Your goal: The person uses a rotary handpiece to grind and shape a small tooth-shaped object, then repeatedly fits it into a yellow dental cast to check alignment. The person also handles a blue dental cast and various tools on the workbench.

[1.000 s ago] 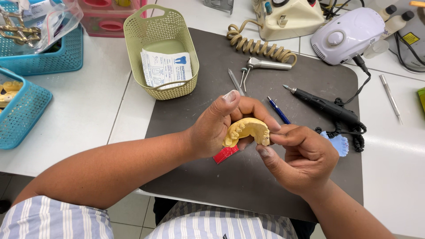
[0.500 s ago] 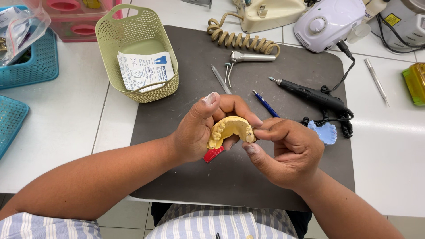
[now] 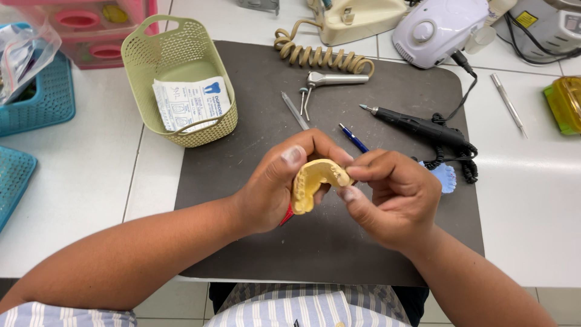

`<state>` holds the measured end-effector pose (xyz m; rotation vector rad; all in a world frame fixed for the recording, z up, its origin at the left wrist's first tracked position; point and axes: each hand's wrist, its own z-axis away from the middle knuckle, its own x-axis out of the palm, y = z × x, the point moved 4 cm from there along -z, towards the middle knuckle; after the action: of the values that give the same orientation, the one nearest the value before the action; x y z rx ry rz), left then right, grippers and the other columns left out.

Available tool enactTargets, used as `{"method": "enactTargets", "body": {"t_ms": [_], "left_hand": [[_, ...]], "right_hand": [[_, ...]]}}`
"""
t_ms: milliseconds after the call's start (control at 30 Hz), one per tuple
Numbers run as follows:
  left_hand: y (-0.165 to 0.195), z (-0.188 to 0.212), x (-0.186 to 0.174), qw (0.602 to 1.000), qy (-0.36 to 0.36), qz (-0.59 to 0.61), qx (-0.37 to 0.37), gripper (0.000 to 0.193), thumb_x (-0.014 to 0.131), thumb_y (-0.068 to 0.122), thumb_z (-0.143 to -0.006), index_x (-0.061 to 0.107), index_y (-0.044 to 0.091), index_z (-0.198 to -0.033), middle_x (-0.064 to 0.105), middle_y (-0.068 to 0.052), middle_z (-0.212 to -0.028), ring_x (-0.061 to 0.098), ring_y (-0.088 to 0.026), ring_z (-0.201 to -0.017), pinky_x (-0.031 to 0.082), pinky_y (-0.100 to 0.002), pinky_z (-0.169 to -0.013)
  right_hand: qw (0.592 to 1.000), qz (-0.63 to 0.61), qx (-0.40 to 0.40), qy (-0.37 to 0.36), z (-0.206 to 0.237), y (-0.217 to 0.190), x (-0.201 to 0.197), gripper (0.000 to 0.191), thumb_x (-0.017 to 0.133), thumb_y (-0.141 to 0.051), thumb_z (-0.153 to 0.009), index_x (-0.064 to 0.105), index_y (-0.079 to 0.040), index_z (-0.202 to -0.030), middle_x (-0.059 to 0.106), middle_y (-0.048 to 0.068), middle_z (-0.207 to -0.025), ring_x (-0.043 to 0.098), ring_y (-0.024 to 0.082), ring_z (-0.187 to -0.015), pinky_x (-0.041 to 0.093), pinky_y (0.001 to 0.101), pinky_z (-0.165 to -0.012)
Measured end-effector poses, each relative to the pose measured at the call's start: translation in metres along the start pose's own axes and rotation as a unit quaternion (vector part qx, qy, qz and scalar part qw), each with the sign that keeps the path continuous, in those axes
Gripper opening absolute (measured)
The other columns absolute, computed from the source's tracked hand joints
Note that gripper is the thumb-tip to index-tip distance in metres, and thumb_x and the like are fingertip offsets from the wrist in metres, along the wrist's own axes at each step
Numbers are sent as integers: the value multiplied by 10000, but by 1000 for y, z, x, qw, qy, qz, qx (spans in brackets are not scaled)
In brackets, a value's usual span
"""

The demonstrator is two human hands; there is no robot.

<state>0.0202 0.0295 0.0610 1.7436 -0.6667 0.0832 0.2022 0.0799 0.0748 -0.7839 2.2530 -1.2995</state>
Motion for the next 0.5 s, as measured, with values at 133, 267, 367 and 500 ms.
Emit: {"method": "enactTargets", "body": {"t_ms": [133,267,367,500], "left_hand": [[-6,-1,7,998,3,23,-59,599,400,506,-1097,406,35,-1465,600,-109,-1140,614,-131,-930,543,-283,-761],[-14,-5,8,996,3,-3,-90,578,413,414,-1082,314,101,-1558,606,-93,-1167,668,-147,-942,570,-286,-782],[-23,-8,4,994,25,0,-108,551,484,321,-1072,336,122,-1564,613,-92,-1147,672,-153,-949,568,-289,-795],[-37,-10,-7,982,83,-2,-168,429,524,243,-1037,465,84,-1432,673,-92,-1127,690,-149,-885,564,-279,-764]], "right_hand": [[999,-32,33,-7,-10,3,-11,167,670,8,-1017,630,55,-1172,650,121,-1107,681,116,-970,583,235,-851],[997,-33,58,-42,-21,9,-16,169,632,-6,-1036,617,33,-1199,612,84,-1153,656,103,-962,579,235,-819],[993,29,78,-84,-29,13,-21,222,637,-21,-1032,612,12,-1250,620,78,-1115,637,103,-939,565,246,-808],[917,394,57,-24,-47,6,-65,363,681,-76,-994,613,-47,-1350,677,85,-1064,669,181,-996,555,345,-905]]}}
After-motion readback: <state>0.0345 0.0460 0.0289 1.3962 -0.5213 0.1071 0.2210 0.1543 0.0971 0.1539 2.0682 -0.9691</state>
